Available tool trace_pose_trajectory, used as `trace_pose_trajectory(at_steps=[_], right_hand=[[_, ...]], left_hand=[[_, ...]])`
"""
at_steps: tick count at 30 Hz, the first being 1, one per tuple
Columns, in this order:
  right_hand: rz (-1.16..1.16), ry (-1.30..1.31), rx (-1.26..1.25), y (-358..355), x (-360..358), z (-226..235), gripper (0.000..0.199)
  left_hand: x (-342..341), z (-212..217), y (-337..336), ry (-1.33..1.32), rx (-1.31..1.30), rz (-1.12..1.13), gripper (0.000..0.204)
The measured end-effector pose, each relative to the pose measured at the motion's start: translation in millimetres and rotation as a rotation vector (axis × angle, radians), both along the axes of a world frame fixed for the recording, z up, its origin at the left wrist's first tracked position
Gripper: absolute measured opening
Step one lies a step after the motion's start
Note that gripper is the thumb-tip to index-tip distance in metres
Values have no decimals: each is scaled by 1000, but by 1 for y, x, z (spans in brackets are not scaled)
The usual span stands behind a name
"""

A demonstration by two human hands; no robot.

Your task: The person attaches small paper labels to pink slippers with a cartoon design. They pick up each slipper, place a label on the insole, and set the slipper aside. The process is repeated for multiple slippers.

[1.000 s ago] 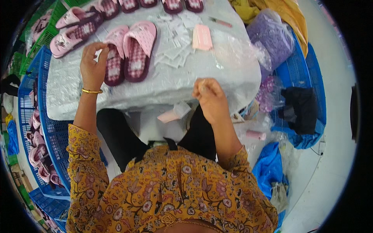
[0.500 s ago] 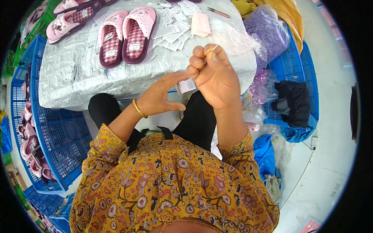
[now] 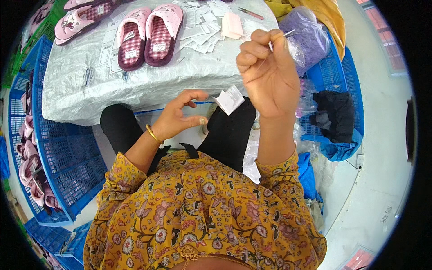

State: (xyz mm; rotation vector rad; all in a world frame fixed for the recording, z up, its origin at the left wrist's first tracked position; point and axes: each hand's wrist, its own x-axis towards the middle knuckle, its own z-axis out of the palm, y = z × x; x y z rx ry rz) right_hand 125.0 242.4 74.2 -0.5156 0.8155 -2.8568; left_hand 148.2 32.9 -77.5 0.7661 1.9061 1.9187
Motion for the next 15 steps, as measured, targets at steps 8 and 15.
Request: trace_pose_trajectory(at_steps=[8, 15], right_hand=[[111, 86, 34, -31, 9, 7, 14], [127, 113, 43, -35, 10, 16, 15]], left_hand=[[2, 19, 18, 124, 77, 164, 75], [6, 5, 13, -310, 212, -53, 33]])
